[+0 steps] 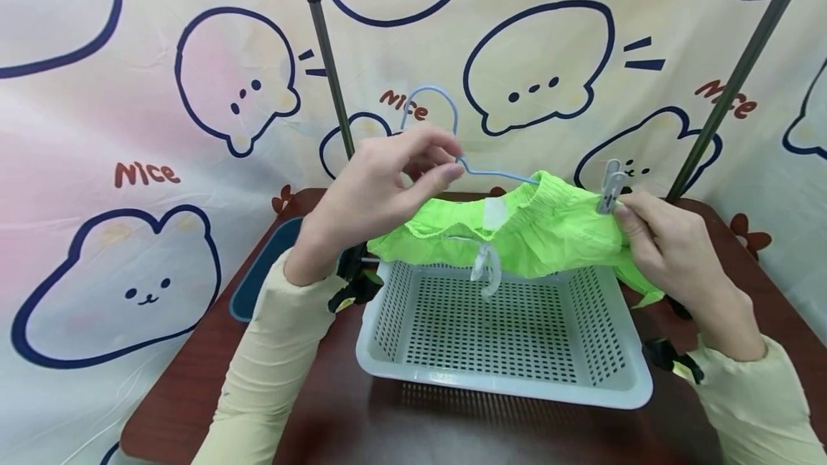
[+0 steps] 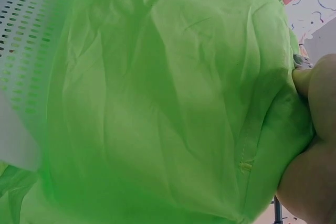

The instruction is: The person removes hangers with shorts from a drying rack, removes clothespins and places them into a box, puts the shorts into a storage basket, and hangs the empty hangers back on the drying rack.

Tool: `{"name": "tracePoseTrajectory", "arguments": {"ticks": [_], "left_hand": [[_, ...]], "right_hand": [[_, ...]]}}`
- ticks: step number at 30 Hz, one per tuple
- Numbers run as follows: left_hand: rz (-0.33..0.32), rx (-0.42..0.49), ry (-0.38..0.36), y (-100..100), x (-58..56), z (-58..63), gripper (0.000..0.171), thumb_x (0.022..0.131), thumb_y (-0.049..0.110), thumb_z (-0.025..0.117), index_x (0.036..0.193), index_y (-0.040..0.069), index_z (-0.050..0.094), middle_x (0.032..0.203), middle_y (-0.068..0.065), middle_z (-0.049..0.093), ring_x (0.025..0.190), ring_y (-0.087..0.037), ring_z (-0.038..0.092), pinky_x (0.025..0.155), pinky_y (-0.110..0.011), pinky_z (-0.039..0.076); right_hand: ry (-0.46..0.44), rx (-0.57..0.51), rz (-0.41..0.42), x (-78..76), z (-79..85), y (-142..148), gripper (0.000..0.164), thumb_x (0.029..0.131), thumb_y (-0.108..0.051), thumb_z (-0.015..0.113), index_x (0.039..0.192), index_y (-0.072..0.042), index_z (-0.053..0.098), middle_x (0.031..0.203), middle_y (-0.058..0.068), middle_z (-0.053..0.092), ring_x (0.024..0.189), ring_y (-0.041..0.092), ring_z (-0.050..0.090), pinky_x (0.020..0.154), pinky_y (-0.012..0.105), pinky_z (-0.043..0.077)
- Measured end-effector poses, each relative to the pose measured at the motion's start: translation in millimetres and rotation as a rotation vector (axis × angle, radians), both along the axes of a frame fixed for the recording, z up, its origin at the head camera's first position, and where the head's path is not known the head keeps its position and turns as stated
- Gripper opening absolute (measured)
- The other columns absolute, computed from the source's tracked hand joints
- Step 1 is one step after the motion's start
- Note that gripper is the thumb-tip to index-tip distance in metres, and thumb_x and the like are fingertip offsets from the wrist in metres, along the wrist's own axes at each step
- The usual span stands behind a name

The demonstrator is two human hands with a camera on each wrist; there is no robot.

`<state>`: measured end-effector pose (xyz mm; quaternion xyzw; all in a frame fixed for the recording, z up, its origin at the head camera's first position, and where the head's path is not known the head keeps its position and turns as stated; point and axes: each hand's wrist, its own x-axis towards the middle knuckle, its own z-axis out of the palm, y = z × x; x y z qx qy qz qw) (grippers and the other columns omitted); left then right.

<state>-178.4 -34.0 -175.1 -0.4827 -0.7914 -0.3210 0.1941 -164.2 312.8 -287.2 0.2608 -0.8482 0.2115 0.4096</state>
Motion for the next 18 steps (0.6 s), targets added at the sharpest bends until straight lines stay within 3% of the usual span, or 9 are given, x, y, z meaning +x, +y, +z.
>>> {"name": "tracePoseTrajectory", "arguments": {"ticks": [6,18], "left_hand": [[-0.035,-0.041,0.001,18.5,0.3,2.9,0.017,0.098,0.018,0.060,0.111,0.007,0.061,0.098,-0.002,0.074,0.087,-0.003,0.067,0.074,-0.011,0.050],[-0.030,-0.159,0.029,59.1,0.2,-1.9,0.017,0.099,0.019,0.058,0.113,0.008,0.062,0.104,0.002,0.071,0.093,-0.002,0.063,0.076,-0.010,0.044]], "right_hand": [[-0.004,0.014,-0.008,2.3,1.2,-0.8,0.017,0.100,-0.006,0.052,0.096,0.007,0.061,0.077,0.003,0.049,0.071,-0.012,0.031,0.055,0.013,0.031],[-0.018,-0.002,-0.011,0.5,1.1,-0.3,0.015,0.099,-0.005,0.054,0.097,0.007,0.062,0.079,0.007,0.053,0.071,-0.012,0.031,0.056,0.012,0.030]]}}
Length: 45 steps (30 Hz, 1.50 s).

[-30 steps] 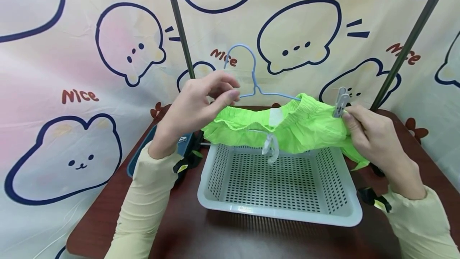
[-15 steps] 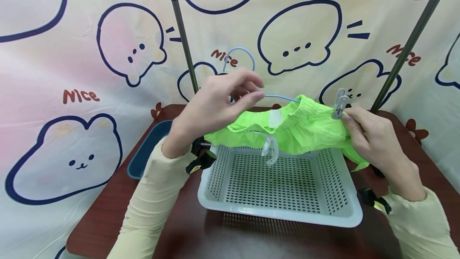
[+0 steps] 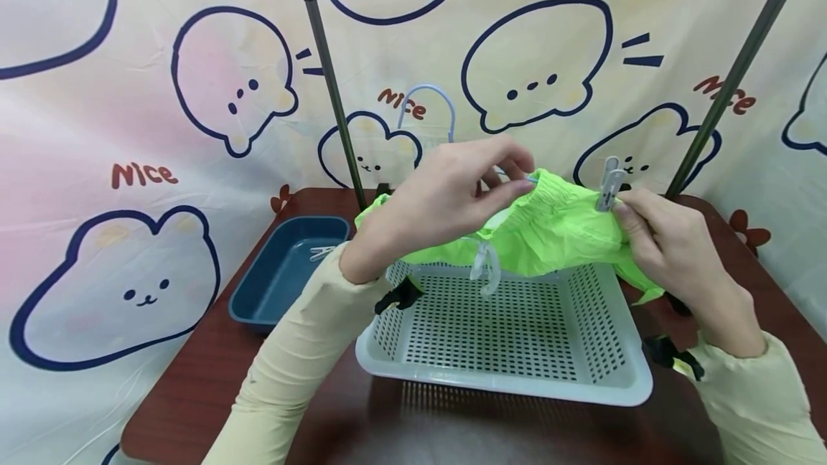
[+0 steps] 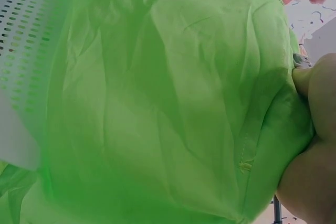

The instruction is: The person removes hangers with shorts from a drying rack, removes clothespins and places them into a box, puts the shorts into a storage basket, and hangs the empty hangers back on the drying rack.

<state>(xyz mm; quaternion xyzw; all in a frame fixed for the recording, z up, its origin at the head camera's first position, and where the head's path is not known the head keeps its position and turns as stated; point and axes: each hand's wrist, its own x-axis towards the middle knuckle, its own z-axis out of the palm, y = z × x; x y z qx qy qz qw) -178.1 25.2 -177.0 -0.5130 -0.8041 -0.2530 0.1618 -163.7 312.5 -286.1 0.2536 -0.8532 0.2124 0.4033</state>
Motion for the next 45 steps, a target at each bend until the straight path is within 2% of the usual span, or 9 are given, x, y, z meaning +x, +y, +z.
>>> {"name": "tracePoseTrajectory", "arguments": {"ticks": [11,18,22,25,32,39,45], "left_hand": [[-0.028,-0.001,0.004,17.9,-1.5,-2.0,0.017,0.099,0.021,0.059,0.113,0.011,0.063,0.108,0.004,0.069,0.098,0.000,0.062,0.077,-0.007,0.043],[-0.026,-0.062,0.015,34.5,0.6,0.2,0.016,0.100,0.024,0.056,0.112,0.014,0.061,0.110,0.008,0.067,0.104,0.001,0.060,0.077,-0.005,0.040],[-0.016,-0.078,0.025,43.4,1.1,-0.3,0.015,0.100,0.025,0.056,0.110,0.015,0.061,0.110,0.008,0.067,0.109,0.001,0.061,0.075,-0.006,0.040],[0.009,-0.101,0.036,48.5,0.8,-1.0,0.015,0.101,0.026,0.055,0.110,0.016,0.061,0.110,0.009,0.066,0.106,0.001,0.061,0.072,-0.008,0.040],[0.073,-0.130,0.041,58.8,1.1,-3.0,0.020,0.102,0.029,0.051,0.118,0.019,0.060,0.110,0.011,0.063,0.087,0.002,0.055,0.068,-0.011,0.040],[0.135,-0.147,0.055,67.8,0.5,-3.7,0.026,0.103,0.030,0.050,0.124,0.021,0.061,0.117,0.012,0.065,0.089,0.002,0.056,0.070,-0.009,0.040],[0.140,-0.153,0.048,72.9,-1.4,-1.4,0.026,0.103,0.029,0.050,0.124,0.021,0.062,0.118,0.011,0.064,0.091,0.002,0.056,0.070,-0.009,0.040]], "right_hand": [[-0.004,0.011,-0.005,0.8,2.6,-1.0,0.015,0.099,-0.005,0.054,0.100,0.007,0.062,0.083,0.010,0.057,0.074,-0.013,0.032,0.061,0.007,0.033],[0.016,0.015,0.026,0.4,-1.1,1.2,0.022,0.102,-0.013,0.051,0.100,0.007,0.062,0.078,-0.004,0.045,0.072,-0.012,0.033,0.059,0.011,0.033],[0.028,0.020,0.032,-0.8,-2.3,2.6,0.026,0.103,-0.017,0.051,0.101,0.006,0.063,0.078,-0.005,0.045,0.072,-0.012,0.033,0.059,0.011,0.033],[0.043,0.023,0.042,-2.3,-2.2,2.9,0.030,0.103,-0.020,0.049,0.098,0.006,0.062,0.075,-0.004,0.044,0.071,-0.011,0.032,0.057,0.011,0.031],[0.066,0.019,0.051,-3.3,-2.1,0.7,0.049,0.105,-0.035,0.043,0.092,0.008,0.062,0.069,0.001,0.043,0.069,-0.011,0.029,0.055,0.015,0.028],[0.059,0.020,0.040,-1.8,-3.8,-0.3,0.044,0.105,-0.032,0.044,0.094,0.007,0.061,0.068,0.000,0.041,0.069,-0.010,0.029,0.056,0.014,0.027],[0.058,0.036,0.051,-1.6,-0.3,2.0,0.048,0.105,-0.035,0.043,0.094,0.008,0.061,0.068,-0.001,0.040,0.069,-0.010,0.028,0.056,0.015,0.028]]}}
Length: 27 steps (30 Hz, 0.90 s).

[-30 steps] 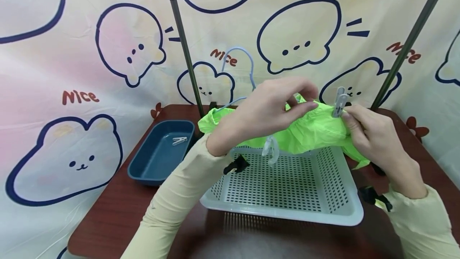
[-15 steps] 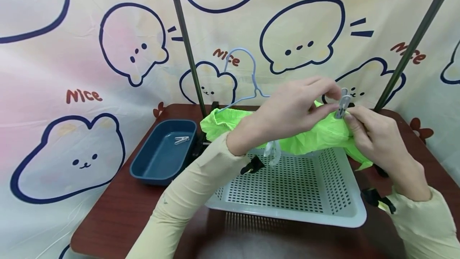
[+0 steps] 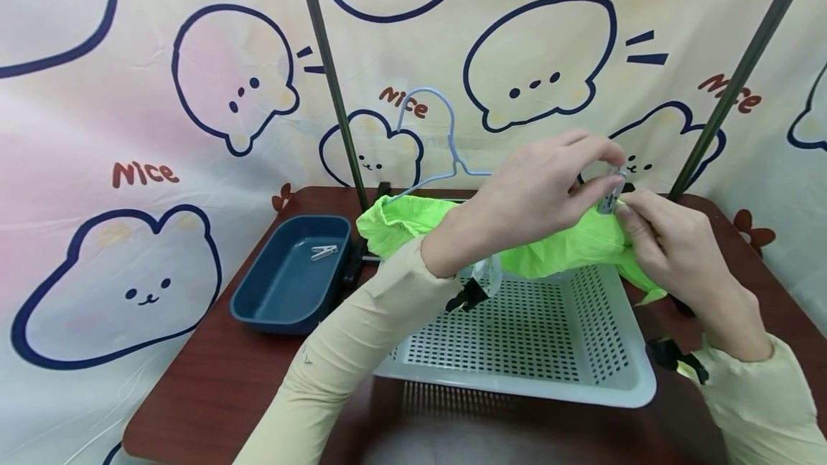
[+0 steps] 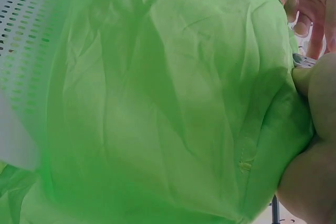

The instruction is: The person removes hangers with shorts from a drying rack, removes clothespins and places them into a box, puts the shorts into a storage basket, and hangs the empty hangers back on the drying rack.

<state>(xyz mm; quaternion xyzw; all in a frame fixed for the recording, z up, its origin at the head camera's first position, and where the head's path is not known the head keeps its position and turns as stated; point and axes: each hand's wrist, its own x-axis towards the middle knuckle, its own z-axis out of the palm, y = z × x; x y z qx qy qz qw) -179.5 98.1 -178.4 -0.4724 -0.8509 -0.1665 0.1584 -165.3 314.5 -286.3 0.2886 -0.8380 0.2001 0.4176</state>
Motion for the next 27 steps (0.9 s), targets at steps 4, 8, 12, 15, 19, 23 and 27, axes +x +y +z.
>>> {"name": "tracePoseTrajectory", "arguments": {"ticks": [4,8,12,15,19,23,27], "left_hand": [[0.006,-0.018,0.000,1.2,-1.7,1.3,0.022,0.103,0.029,0.050,0.119,0.022,0.063,0.112,0.011,0.063,0.088,0.002,0.054,0.069,-0.010,0.041],[0.029,-0.054,0.011,3.0,-2.7,1.3,0.021,0.103,0.031,0.050,0.116,0.023,0.064,0.108,0.012,0.062,0.087,0.001,0.053,0.068,-0.011,0.040],[0.043,-0.076,0.018,4.8,-2.9,0.4,0.021,0.103,0.033,0.049,0.117,0.024,0.062,0.110,0.012,0.061,0.088,0.002,0.054,0.068,-0.012,0.041],[0.052,-0.082,0.011,5.7,-2.9,0.7,0.020,0.103,0.034,0.048,0.116,0.025,0.061,0.107,0.013,0.061,0.087,0.002,0.054,0.068,-0.012,0.041],[0.058,-0.091,0.007,6.6,-3.4,2.3,0.017,0.103,0.033,0.047,0.112,0.024,0.059,0.096,0.013,0.057,0.081,0.002,0.051,0.065,-0.014,0.041],[0.057,-0.119,-0.005,8.8,-3.7,3.8,0.015,0.104,0.034,0.046,0.108,0.023,0.055,0.086,0.013,0.052,0.072,0.001,0.049,0.061,-0.016,0.039],[0.059,-0.146,-0.008,10.6,-3.5,3.6,0.015,0.104,0.035,0.044,0.105,0.022,0.052,0.082,0.013,0.048,0.068,0.000,0.047,0.059,-0.016,0.037]], "right_hand": [[-0.010,0.015,0.003,0.5,1.9,-0.6,0.051,0.105,-0.037,0.041,0.094,0.008,0.060,0.070,-0.002,0.040,0.070,-0.010,0.028,0.058,0.013,0.028],[-0.003,0.007,0.009,-0.2,1.6,-1.3,0.049,0.105,-0.036,0.042,0.093,0.008,0.060,0.070,0.000,0.042,0.071,-0.010,0.029,0.060,0.010,0.027],[0.017,0.003,0.014,-1.8,1.8,-0.5,0.052,0.105,-0.038,0.042,0.094,0.009,0.061,0.069,0.003,0.044,0.071,-0.010,0.030,0.058,0.014,0.028],[0.023,0.014,0.016,-2.3,3.0,-0.5,0.055,0.105,-0.041,0.040,0.092,0.008,0.061,0.069,0.002,0.043,0.071,-0.010,0.029,0.058,0.014,0.028],[0.019,0.021,0.022,-1.7,4.6,-1.8,0.054,0.105,-0.040,0.040,0.091,0.008,0.060,0.068,0.000,0.040,0.070,-0.010,0.029,0.060,0.011,0.026],[0.003,0.019,0.016,-0.5,3.9,-1.6,0.051,0.105,-0.037,0.040,0.091,0.009,0.059,0.070,0.000,0.041,0.071,-0.010,0.029,0.061,0.010,0.027],[-0.012,0.012,0.009,-0.4,0.9,-1.4,0.049,0.105,-0.035,0.042,0.087,0.007,0.058,0.070,-0.002,0.039,0.070,-0.010,0.029,0.060,0.010,0.027]]}}
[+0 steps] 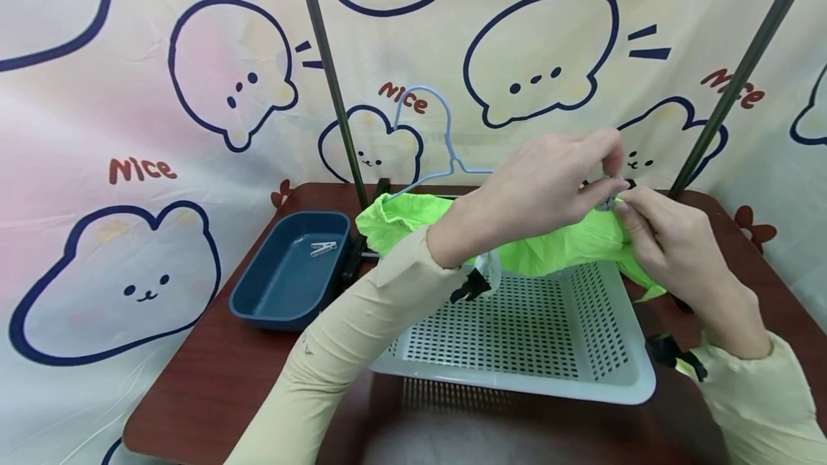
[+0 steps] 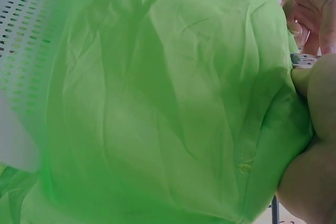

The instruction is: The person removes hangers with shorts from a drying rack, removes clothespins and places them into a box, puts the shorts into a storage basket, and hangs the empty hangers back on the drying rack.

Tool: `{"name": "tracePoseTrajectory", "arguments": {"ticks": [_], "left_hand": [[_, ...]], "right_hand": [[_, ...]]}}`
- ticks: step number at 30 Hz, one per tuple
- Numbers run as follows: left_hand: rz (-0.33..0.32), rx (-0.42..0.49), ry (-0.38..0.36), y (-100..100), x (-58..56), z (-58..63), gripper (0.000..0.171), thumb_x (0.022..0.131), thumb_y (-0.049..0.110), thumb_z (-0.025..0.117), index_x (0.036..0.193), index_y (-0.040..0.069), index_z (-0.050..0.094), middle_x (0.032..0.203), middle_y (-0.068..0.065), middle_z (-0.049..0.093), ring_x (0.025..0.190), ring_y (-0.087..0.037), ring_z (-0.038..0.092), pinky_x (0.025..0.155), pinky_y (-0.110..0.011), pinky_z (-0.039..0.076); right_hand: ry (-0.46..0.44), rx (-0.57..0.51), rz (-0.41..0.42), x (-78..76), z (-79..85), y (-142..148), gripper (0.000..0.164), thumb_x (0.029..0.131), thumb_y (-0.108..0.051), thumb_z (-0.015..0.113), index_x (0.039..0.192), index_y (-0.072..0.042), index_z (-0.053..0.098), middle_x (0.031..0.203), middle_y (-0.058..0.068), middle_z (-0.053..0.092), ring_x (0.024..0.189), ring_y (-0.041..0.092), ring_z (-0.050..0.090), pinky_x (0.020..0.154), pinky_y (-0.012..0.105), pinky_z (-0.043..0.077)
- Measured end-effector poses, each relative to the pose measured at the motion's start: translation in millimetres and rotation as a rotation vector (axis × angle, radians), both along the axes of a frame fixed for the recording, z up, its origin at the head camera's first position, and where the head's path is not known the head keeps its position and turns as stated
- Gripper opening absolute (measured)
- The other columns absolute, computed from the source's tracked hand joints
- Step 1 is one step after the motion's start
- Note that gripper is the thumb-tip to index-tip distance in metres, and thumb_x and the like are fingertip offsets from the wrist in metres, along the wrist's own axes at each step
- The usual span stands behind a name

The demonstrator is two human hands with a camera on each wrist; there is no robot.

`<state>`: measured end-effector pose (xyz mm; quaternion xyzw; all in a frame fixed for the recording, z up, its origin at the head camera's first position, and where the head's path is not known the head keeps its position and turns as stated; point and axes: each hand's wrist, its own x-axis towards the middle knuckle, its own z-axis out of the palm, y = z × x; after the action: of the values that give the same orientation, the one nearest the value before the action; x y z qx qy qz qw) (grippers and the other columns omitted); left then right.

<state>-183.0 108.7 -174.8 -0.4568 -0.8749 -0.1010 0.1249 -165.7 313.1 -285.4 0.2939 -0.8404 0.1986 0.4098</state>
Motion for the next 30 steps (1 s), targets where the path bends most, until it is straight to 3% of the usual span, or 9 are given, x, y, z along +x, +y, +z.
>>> {"name": "tracePoseTrajectory", "arguments": {"ticks": [10,21,30], "left_hand": [[0.005,-0.049,0.003,3.0,3.8,-0.8,0.016,0.103,0.039,0.046,0.107,0.025,0.053,0.093,0.014,0.050,0.075,0.000,0.049,0.062,-0.015,0.039],[0.001,-0.063,0.006,5.6,4.3,0.5,0.014,0.106,0.031,0.040,0.107,0.027,0.054,0.095,0.014,0.049,0.077,-0.001,0.046,0.063,-0.015,0.039],[-0.079,-0.010,0.039,4.9,-0.7,-2.3,0.011,0.104,0.027,0.046,0.095,0.022,0.048,0.089,0.011,0.045,0.076,-0.003,0.041,0.066,-0.014,0.036]], "right_hand": [[0.027,-0.019,0.004,0.4,-2.9,2.3,0.054,0.104,-0.040,0.043,0.098,0.010,0.063,0.067,0.000,0.041,0.069,-0.010,0.030,0.057,0.014,0.029],[0.000,-0.008,-0.006,2.0,0.7,1.7,0.045,0.105,-0.032,0.044,0.092,0.008,0.060,0.067,-0.003,0.036,0.067,-0.010,0.029,0.059,0.009,0.026],[-0.003,-0.018,-0.010,0.6,-0.6,1.3,0.034,0.104,-0.024,0.048,0.094,0.007,0.062,0.068,-0.002,0.041,0.067,-0.010,0.031,0.057,0.011,0.030]]}}
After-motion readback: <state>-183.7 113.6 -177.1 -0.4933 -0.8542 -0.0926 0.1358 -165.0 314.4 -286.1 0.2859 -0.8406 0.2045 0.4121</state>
